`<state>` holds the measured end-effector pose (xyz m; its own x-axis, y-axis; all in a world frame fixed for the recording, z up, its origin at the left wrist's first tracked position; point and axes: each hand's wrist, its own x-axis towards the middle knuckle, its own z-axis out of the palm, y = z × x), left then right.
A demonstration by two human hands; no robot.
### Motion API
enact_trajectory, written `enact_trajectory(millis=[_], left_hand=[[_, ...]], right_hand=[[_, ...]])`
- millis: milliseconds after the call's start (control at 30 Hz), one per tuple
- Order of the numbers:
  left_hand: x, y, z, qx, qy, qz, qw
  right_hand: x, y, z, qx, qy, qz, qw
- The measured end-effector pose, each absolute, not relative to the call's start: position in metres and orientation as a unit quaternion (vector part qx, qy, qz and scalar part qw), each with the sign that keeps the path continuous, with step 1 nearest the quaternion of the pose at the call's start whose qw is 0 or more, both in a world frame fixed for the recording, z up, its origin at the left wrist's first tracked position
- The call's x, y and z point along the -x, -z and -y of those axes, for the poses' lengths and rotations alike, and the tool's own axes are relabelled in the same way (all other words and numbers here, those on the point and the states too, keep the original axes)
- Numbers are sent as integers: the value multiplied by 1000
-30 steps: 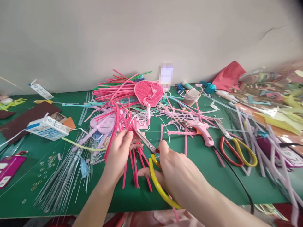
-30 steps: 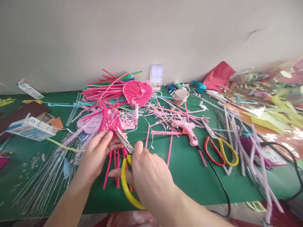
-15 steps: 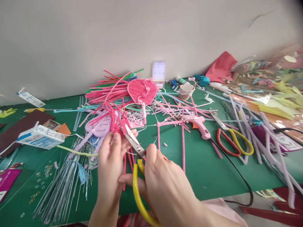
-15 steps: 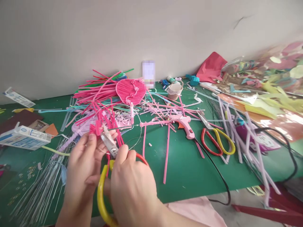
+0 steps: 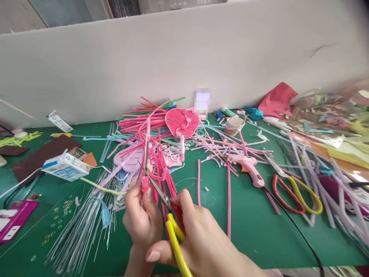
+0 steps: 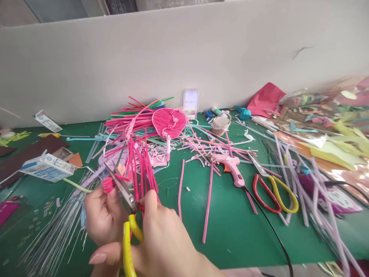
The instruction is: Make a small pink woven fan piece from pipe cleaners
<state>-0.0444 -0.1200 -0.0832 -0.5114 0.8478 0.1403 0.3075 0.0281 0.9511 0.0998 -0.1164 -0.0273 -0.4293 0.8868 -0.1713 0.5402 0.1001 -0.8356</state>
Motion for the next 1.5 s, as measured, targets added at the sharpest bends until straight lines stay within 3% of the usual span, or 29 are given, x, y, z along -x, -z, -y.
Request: enact_trajectory(millis=[67,267,500,767,900,1067,1267,1500], left_hand=[[33,84,117,-429,-560,-693,151],[6,79,110,-471,-572,-651,168],[15,83,107,-512,-504,-677,161],[15,89,101,-552,-517,-644,113],[14,90,96,-611,-503,-610,34],[9,89,93,-610,-483,-628,10],[8,88,88,-553,-582,-588,101],[39,44,73,-475,-695,-539,20]], right_hand=[[-105,39,114,511,-394,733,215],[-120,61,102,515,-172,791,283],[-131,53,101,517,-84,820,229],[-134,57,96,508,-1,828,237],[-134,61,89,499,13,837,226],[-130,70,87,506,14,824,256],[-149,69,95,558,10,775,296],[-179,59,97,559,2,748,357]])
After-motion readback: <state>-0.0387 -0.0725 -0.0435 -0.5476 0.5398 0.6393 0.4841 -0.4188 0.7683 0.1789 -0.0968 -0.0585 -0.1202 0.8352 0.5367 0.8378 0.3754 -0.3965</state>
